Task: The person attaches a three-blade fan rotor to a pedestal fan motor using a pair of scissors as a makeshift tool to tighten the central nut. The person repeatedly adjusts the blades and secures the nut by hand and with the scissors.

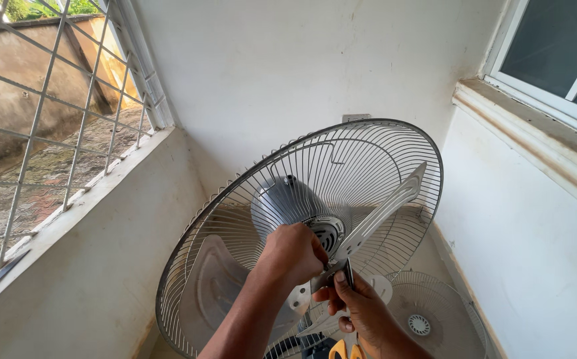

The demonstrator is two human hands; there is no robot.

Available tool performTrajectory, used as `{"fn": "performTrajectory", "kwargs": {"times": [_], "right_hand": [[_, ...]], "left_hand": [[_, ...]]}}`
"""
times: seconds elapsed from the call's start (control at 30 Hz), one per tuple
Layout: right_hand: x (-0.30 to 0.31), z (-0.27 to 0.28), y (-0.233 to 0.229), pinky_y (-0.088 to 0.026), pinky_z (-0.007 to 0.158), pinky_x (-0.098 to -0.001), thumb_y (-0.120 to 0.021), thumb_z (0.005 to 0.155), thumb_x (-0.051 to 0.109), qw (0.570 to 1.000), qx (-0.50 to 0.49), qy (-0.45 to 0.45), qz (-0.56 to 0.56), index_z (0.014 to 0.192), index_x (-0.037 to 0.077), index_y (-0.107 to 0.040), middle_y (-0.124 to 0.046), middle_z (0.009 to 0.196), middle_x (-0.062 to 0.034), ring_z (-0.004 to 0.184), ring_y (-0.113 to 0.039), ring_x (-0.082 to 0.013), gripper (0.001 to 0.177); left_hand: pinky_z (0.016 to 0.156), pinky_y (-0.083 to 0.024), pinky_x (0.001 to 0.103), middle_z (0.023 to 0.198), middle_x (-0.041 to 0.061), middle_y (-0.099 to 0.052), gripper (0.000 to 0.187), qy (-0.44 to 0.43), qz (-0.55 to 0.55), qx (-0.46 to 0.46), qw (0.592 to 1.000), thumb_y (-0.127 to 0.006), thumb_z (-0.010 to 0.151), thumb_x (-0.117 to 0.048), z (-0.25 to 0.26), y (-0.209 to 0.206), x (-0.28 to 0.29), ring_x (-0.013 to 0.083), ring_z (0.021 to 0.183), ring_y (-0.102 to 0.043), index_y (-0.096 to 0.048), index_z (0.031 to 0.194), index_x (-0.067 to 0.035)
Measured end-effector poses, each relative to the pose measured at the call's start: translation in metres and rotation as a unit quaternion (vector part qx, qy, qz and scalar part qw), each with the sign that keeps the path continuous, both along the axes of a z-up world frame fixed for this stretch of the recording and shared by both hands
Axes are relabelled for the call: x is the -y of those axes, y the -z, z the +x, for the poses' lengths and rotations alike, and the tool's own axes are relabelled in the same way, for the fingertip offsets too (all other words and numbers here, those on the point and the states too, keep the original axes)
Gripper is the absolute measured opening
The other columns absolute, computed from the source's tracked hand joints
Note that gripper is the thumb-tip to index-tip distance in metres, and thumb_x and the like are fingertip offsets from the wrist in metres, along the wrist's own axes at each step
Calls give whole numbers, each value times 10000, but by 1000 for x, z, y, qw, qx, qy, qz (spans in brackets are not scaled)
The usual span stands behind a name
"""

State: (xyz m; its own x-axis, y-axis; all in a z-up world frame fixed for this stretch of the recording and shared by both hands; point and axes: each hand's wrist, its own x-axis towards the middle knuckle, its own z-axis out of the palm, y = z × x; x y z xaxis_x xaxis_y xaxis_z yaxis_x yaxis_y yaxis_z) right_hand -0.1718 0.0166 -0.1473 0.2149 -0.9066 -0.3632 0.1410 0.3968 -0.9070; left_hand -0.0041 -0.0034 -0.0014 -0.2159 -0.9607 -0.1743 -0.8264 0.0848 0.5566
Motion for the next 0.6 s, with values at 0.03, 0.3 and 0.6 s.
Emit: {"fn": "performTrajectory", "kwargs": {"times": [0.03, 0.3, 0.6], "right_hand": [[0, 0, 0, -343, 519, -240, -473, 964, 565, 1000, 3, -1, -4, 1109, 167, -605, -751, 891, -27, 698, -542, -74, 443], [-2, 1, -3, -346, 524, -243, -476, 961, 553, 1000, -2, 0, 9, 1132, 198, -615, -741, 883, -21, 699, -545, -75, 418], [-4, 2, -7, -352, 513, -234, -467, 985, 526, 1000, -13, 3, -2, 1128, 180, -628, -732, 876, -16, 702, -545, -74, 407]], "left_hand": [[730, -640, 317, 929, 33, -804, 209, -2, 5, -2, 1000, -759, 797, -72, 0, -1, 0, 164, 795, -776, -841, 935, -205], [760, -625, 300, 926, 20, -804, 242, 11, -33, -26, 999, -781, 752, -71, 4, 0, -5, 141, 793, -764, -839, 947, -203], [727, -622, 296, 949, -2, -812, 282, 13, -32, -16, 999, -757, 772, -38, 2, 1, -4, 122, 776, -758, -845, 957, -232]]}}
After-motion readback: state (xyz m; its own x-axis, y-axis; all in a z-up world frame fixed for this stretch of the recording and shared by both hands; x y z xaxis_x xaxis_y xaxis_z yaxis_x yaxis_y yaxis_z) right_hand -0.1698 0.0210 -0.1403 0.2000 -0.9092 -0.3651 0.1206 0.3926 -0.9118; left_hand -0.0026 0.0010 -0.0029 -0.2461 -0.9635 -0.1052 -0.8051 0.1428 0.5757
